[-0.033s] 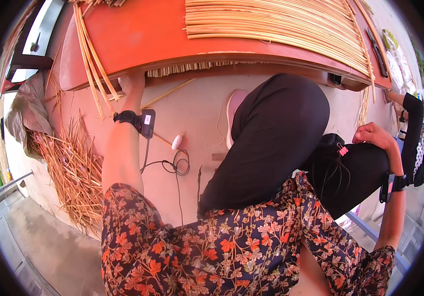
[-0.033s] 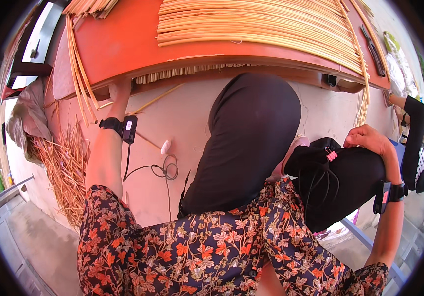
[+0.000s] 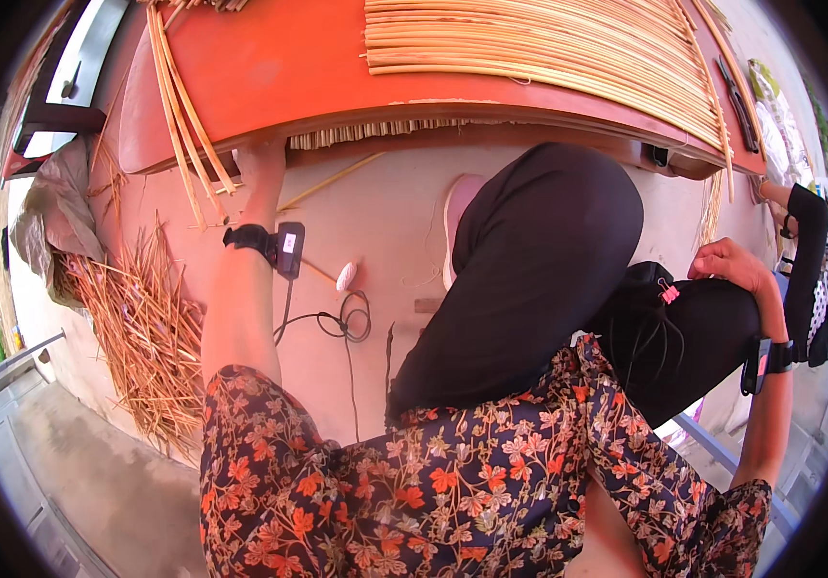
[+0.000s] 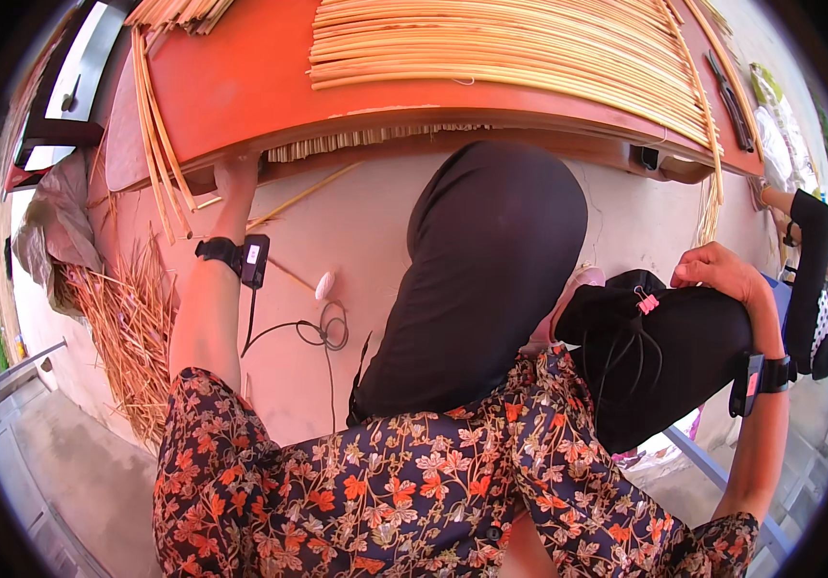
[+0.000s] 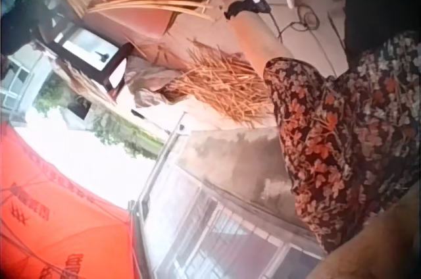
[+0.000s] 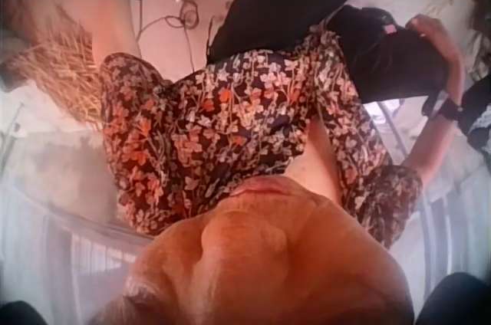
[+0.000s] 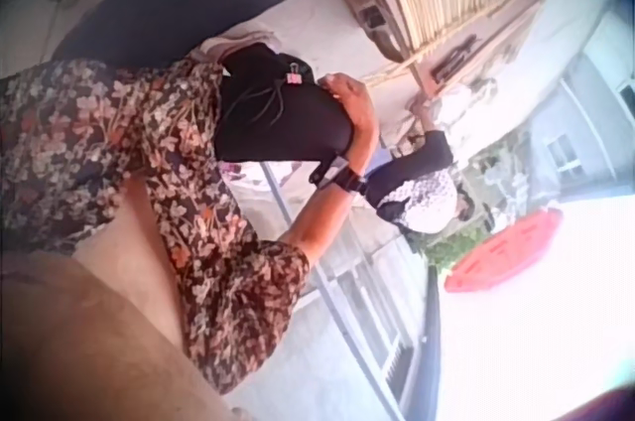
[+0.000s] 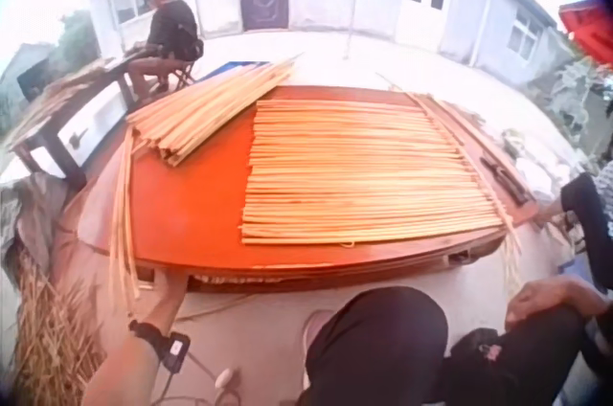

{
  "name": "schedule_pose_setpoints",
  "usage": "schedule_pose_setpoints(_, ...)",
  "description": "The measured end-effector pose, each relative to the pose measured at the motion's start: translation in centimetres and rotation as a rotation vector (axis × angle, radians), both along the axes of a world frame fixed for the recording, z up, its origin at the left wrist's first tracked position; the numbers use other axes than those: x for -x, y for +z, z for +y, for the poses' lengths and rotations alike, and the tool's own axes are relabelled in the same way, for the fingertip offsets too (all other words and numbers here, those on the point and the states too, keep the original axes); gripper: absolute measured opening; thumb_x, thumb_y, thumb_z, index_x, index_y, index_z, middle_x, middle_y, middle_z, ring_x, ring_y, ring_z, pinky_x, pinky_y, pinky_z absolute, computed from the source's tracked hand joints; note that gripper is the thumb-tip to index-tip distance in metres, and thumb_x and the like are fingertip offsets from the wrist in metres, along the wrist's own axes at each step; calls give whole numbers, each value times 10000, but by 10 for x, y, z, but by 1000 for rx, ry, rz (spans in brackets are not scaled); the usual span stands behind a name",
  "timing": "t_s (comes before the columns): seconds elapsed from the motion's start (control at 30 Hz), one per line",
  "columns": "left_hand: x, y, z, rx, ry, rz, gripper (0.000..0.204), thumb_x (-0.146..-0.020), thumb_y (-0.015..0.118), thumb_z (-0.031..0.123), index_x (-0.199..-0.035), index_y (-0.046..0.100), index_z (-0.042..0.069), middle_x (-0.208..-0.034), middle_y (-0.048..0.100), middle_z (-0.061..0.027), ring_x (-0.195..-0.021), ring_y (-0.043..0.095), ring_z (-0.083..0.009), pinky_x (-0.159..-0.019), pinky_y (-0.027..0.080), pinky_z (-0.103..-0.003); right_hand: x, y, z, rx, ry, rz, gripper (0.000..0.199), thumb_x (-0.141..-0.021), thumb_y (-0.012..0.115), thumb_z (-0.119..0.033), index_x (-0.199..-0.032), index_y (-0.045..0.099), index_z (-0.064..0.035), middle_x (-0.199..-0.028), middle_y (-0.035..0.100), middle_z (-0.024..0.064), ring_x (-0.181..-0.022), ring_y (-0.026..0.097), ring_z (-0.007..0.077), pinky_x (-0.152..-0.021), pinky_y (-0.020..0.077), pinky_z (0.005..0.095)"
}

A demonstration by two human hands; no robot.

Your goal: The person assembles a mat by hand-threading a long string through a series of wooden sticks aligned on a table, occasionally bending down to pick up more sticks or materials from the floor.

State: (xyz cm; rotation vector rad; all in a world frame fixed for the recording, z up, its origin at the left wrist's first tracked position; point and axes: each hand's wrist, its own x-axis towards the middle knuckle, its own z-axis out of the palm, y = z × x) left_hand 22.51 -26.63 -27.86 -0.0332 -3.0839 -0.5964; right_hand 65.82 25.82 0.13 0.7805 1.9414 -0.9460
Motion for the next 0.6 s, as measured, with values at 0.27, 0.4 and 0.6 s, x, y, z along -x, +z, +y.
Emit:
schedule_pose_setpoints(0.27, -202, -48, -78, -27, -363, -332, 327, -842, 746, 339, -946, 709, 32, -918, 696, -208, -866, 681, -378, -747, 540, -459, 9, 0, -20, 8, 142, 20, 433, -938, 601, -432, -952, 734, -20, -882, 721, 56, -860, 662, 147, -792, 506, 306)
schedule_pose_setpoints(0.4, -270, -88, -79, 62, -236, -293, 386, -911, 662, 414, -1007, 680, 41, -1038, 662, -219, -965, 652, -404, -791, 528, -479, 13, -12, -9, 28, 167, 21, 437, -934, 602, -442, -960, 734, -26, -898, 724, 58, -874, 668, 151, -798, 507, 314)
schedule_pose_setpoints(0.6, -284, -86, -75, 14, -59, -211, 419, -975, 553, 423, -932, 635, 15, -948, 659, -215, -900, 642, -435, -736, 520, -509, 10, -14, -14, 16, 126, 4, 450, -937, 602, -462, -958, 737, -33, -901, 725, 58, -878, 668, 154, -811, 503, 320)
